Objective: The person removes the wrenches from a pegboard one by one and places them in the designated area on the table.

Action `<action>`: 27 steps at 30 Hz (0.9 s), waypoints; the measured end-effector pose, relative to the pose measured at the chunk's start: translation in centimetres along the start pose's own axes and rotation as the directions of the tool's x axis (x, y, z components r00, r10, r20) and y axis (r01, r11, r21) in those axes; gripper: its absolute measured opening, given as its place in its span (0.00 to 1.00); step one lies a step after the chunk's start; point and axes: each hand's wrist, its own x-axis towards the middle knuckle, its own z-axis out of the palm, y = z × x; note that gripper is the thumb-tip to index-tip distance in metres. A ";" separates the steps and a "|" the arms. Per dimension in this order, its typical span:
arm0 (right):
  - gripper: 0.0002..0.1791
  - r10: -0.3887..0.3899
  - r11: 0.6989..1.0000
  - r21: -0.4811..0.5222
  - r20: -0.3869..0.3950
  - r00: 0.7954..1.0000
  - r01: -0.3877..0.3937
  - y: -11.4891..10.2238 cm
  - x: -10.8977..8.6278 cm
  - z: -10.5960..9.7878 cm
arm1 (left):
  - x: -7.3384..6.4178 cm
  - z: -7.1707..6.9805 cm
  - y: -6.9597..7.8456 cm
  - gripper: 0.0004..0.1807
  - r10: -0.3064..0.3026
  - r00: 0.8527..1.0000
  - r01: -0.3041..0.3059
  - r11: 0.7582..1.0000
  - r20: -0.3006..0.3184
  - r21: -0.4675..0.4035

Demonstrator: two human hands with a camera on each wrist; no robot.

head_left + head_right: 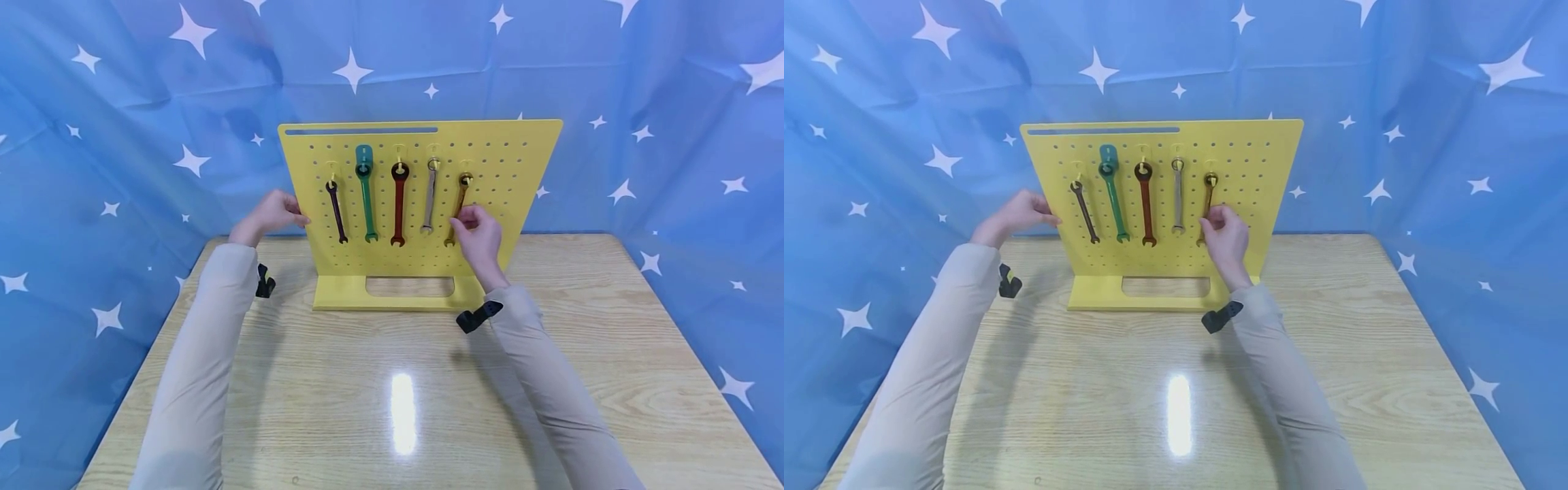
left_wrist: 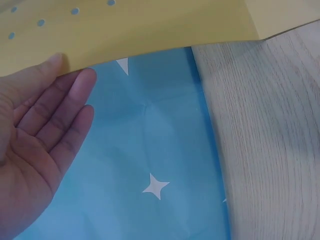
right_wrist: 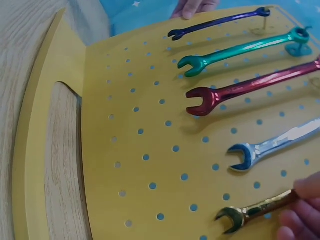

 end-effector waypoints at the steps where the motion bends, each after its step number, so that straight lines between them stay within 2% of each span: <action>1: 0.08 0.002 1.000 0.015 0.006 1.000 -0.002 0.0 0.0 -0.1 | 0.0 0.0 0.0 0.11 0.002 1.000 -0.002 1.000 0.000 0.000; 6: 0.07 0.015 0.995 0.098 0.062 0.998 -0.021 0.3 0.2 -0.4 | 0.1 -0.1 0.0 0.11 0.000 1.000 0.000 1.000 0.002 0.006; 15: 0.07 -0.003 0.986 0.165 0.162 0.987 -0.024 0.8 -0.2 -1.3 | 0.0 -0.1 0.3 0.11 -0.023 1.000 0.023 1.000 0.012 -0.006; 21: 0.08 -0.014 0.990 0.142 0.200 0.980 -0.015 0.4 -0.8 -2.0 | -0.1 -0.1 0.6 0.11 -0.013 1.000 0.012 1.000 0.020 0.014; 27: 0.07 0.015 0.993 0.110 0.245 0.970 -0.043 0.0 -1.2 -2.6 | -0.2 -0.2 0.7 0.11 -0.006 1.000 0.006 1.000 0.024 0.020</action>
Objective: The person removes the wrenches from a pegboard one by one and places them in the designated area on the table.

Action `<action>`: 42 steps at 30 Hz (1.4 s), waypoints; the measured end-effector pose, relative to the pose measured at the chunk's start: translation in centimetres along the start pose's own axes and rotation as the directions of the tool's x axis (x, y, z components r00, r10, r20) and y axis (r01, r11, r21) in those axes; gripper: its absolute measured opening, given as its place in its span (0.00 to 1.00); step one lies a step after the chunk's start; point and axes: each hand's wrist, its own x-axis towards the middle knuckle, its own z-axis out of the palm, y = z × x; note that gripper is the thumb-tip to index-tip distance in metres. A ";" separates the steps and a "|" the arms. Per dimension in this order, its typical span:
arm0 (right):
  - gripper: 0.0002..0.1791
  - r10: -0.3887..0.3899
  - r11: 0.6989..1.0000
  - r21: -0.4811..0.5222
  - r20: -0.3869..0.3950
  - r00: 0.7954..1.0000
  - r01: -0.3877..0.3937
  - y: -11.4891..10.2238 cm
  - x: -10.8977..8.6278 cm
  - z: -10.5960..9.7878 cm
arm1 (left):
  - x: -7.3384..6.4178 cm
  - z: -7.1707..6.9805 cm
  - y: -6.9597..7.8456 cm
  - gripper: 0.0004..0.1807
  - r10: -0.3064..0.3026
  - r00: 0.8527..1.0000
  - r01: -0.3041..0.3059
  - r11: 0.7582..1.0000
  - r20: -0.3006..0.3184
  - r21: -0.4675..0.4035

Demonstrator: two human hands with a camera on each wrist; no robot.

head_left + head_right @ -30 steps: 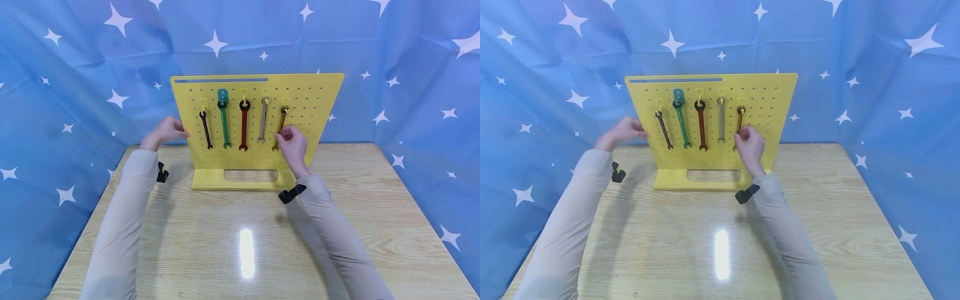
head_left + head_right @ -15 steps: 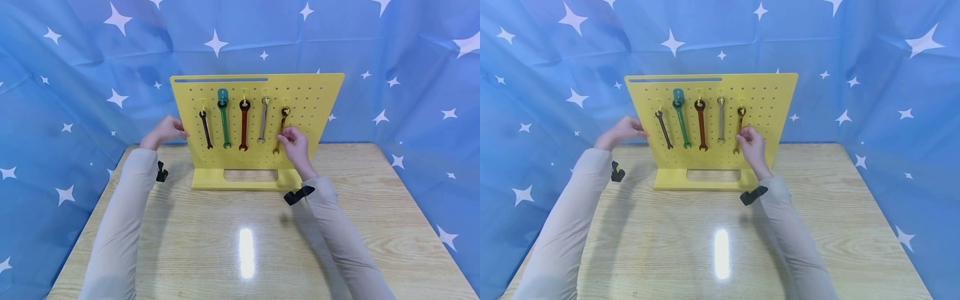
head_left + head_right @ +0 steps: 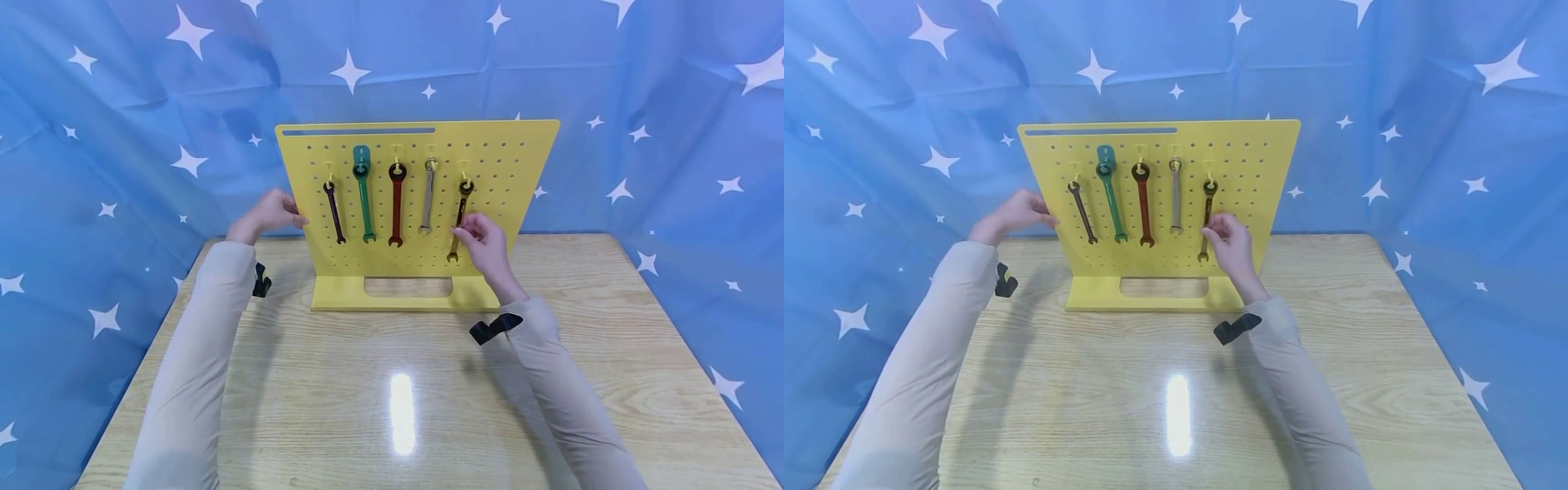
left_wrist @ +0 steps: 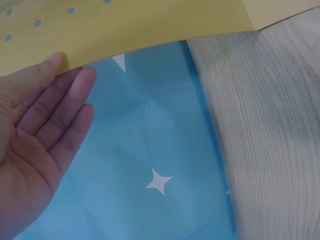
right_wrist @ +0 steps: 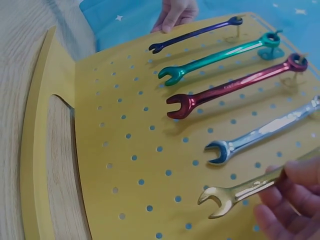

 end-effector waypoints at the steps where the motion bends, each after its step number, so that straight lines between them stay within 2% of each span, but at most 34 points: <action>1: 0.07 0.007 1.000 0.008 0.007 1.000 -0.007 -0.1 -0.1 -0.1 | 0.0 0.0 0.0 0.11 0.002 1.000 -0.002 1.000 0.000 -0.001; 9: 0.04 0.038 0.989 0.138 0.065 0.997 -0.047 -0.5 -0.7 -0.4 | -0.2 -0.1 -0.3 0.11 0.002 1.000 -0.002 1.000 -0.004 -0.009; 17: 0.08 0.073 0.979 0.179 0.134 0.988 -0.096 -1.3 -1.3 -1.0 | -0.1 -0.2 -0.2 0.11 0.010 1.000 -0.010 1.000 0.000 0.009; 26: 0.04 0.075 0.956 0.268 0.182 0.981 -0.122 -2.4 -1.8 -1.7 | 0.1 -0.2 -0.3 0.11 0.009 1.000 -0.009 1.000 0.003 0.017; 29: 0.01 0.095 0.939 0.307 0.203 0.974 -0.156 -3.0 -2.0 -2.0 | 0.1 -0.2 -0.3 0.10 0.012 1.000 -0.012 1.000 0.001 0.020; 33: 0.03 0.132 0.908 0.360 0.239 0.962 -0.214 -4.1 -2.3 -2.6 | 0.1 -0.2 -0.2 0.10 0.011 1.000 -0.011 1.000 0.002 0.017; 42: 0.09 0.155 0.821 0.494 0.289 0.945 -0.286 -5.9 -2.3 -3.2 | 0.2 -0.1 -0.2 0.11 0.008 1.000 -0.009 1.000 0.007 0.007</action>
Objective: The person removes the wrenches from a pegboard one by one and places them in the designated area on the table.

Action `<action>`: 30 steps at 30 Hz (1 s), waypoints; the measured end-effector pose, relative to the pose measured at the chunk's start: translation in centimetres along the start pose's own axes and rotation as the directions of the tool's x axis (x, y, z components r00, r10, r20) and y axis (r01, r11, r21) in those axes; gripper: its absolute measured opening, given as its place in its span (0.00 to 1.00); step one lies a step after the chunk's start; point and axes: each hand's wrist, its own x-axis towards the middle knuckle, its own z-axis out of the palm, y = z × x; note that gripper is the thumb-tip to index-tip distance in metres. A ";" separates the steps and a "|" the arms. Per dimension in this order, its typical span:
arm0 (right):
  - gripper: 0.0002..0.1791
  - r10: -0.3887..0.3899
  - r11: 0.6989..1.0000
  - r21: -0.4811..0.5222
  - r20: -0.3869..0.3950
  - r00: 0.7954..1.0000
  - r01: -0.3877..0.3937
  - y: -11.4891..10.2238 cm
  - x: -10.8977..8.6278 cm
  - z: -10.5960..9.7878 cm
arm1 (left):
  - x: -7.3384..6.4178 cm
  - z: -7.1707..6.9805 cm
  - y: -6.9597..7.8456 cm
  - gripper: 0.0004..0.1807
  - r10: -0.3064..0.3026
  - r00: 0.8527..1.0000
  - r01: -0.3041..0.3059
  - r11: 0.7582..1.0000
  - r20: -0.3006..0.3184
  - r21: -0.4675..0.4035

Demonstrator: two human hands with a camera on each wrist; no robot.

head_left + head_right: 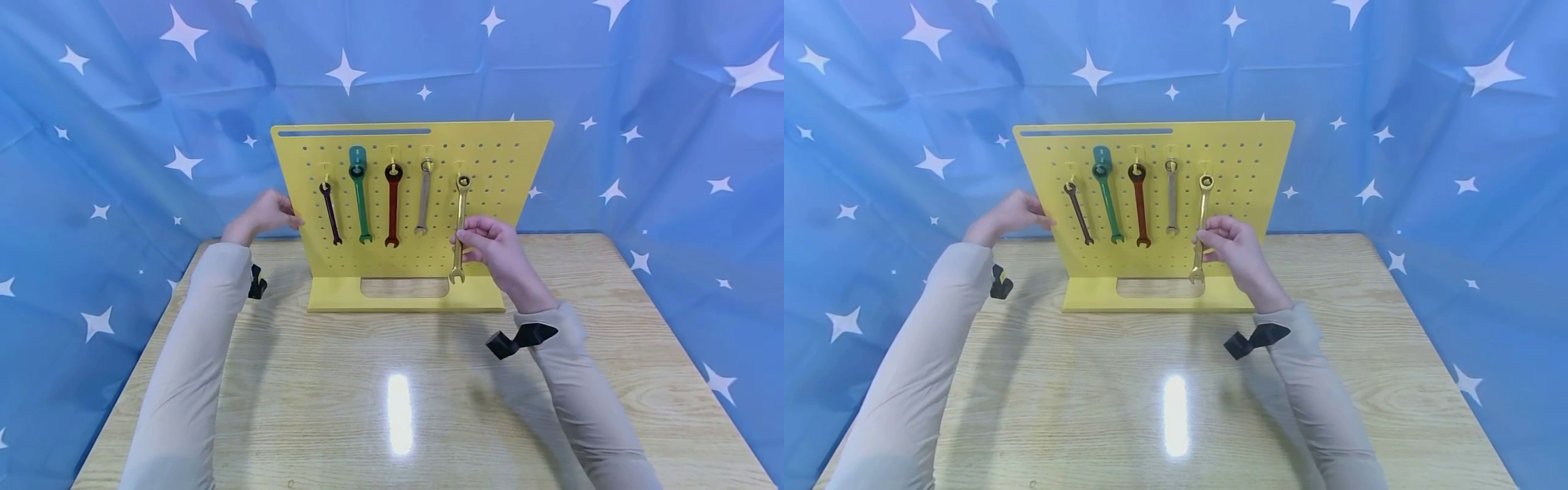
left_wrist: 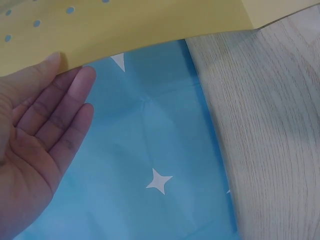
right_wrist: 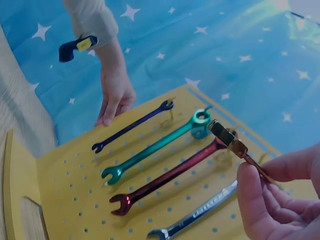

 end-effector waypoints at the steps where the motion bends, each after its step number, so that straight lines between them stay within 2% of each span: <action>1: 0.09 0.002 1.000 0.015 0.006 1.000 -0.002 -0.1 -0.1 0.0 | 0.0 0.0 0.0 0.11 0.000 1.000 0.000 1.000 0.000 0.000; 13: 0.06 0.024 0.995 0.091 0.041 0.999 -0.028 -1.5 -0.7 -0.1 | 0.2 0.2 -0.1 0.10 0.002 1.000 -0.002 1.000 0.006 0.009; 30: 0.04 0.051 0.997 0.053 0.133 0.990 -0.058 -2.2 -3.4 -1.9 | -0.1 0.2 0.2 0.11 -0.005 1.000 0.005 1.000 -0.003 -0.008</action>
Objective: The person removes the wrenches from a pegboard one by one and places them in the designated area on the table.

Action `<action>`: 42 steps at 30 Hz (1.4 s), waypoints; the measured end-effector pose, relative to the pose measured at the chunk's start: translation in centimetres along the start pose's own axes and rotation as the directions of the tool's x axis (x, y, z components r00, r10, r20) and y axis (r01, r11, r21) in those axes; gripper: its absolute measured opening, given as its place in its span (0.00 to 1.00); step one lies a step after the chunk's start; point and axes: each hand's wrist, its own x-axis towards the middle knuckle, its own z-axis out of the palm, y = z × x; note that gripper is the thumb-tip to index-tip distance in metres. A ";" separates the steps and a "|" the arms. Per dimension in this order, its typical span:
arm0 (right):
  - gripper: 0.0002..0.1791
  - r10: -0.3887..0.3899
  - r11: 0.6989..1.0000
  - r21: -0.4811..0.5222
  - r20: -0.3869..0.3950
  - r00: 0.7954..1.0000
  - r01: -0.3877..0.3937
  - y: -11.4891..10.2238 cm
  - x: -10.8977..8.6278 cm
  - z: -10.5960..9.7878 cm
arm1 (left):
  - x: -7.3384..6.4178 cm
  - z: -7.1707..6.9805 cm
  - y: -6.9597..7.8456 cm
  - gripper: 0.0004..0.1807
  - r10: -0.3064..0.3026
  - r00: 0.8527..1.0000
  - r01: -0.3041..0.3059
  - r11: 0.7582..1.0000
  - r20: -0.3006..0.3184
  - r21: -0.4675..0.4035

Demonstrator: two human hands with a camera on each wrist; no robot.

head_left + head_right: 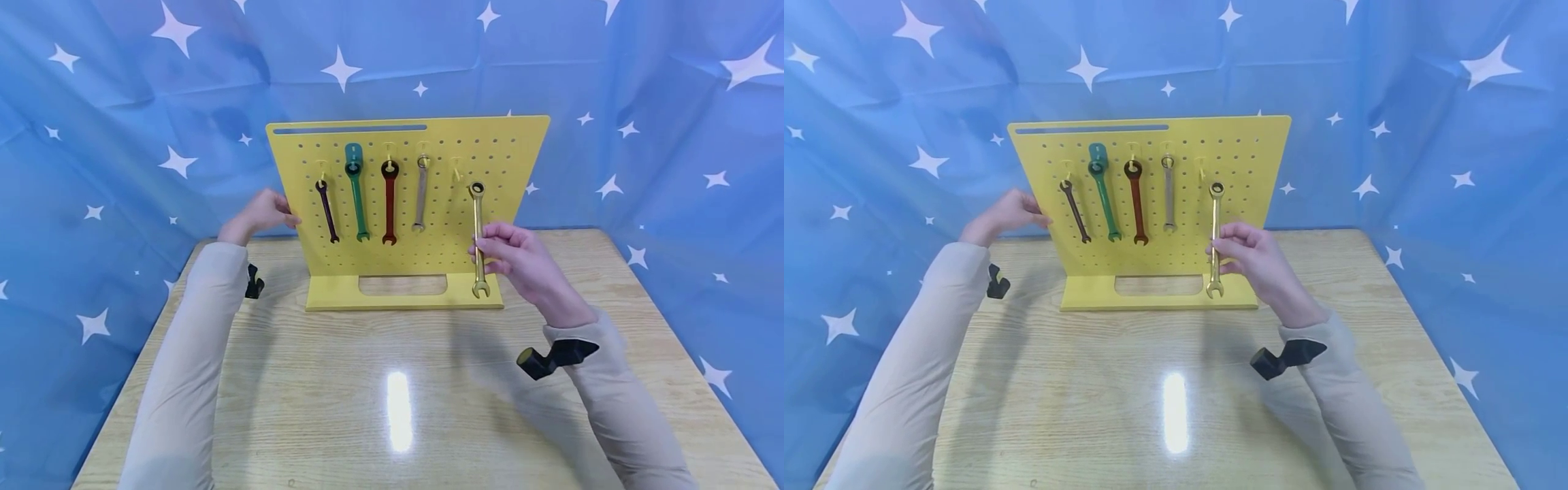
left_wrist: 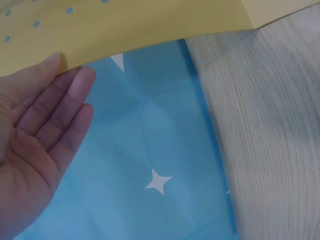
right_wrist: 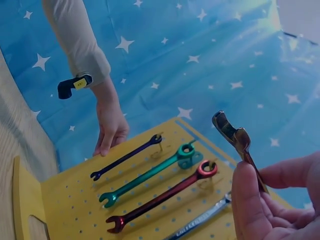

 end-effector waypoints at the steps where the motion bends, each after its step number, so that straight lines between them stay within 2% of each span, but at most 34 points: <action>1: 0.04 0.000 1.000 -0.001 0.007 1.000 0.000 0.1 -0.2 -0.2 | 0.0 0.0 0.0 0.11 -0.001 1.000 0.001 1.000 0.000 0.000; 11: 0.08 -0.017 1.000 -0.019 0.040 0.999 0.018 1.1 -2.2 -1.8 | 0.0 -0.1 0.0 0.11 0.009 1.000 -0.009 1.000 0.002 0.000; 16: 0.08 0.002 1.000 -0.029 0.041 0.999 -0.001 1.8 -3.0 -2.8 | 0.0 -0.1 -0.1 0.11 0.008 1.000 -0.008 1.000 -0.005 0.010; 26: 0.07 0.078 0.996 -0.040 -0.031 0.996 -0.079 3.9 -5.1 -5.1 | 0.2 0.0 -0.3 0.12 0.010 1.000 -0.010 0.999 0.006 0.033; 34: 0.04 0.154 0.982 -0.098 -0.078 0.985 -0.161 6.0 -6.6 -7.2 | -0.1 0.1 0.0 0.12 0.003 1.000 -0.003 0.999 0.004 0.044; 42: 0.04 0.226 0.968 -0.089 -0.099 0.969 -0.235 8.3 -7.9 -8.9 | -0.1 0.1 0.0 0.12 0.007 1.000 -0.007 0.999 -0.002 0.034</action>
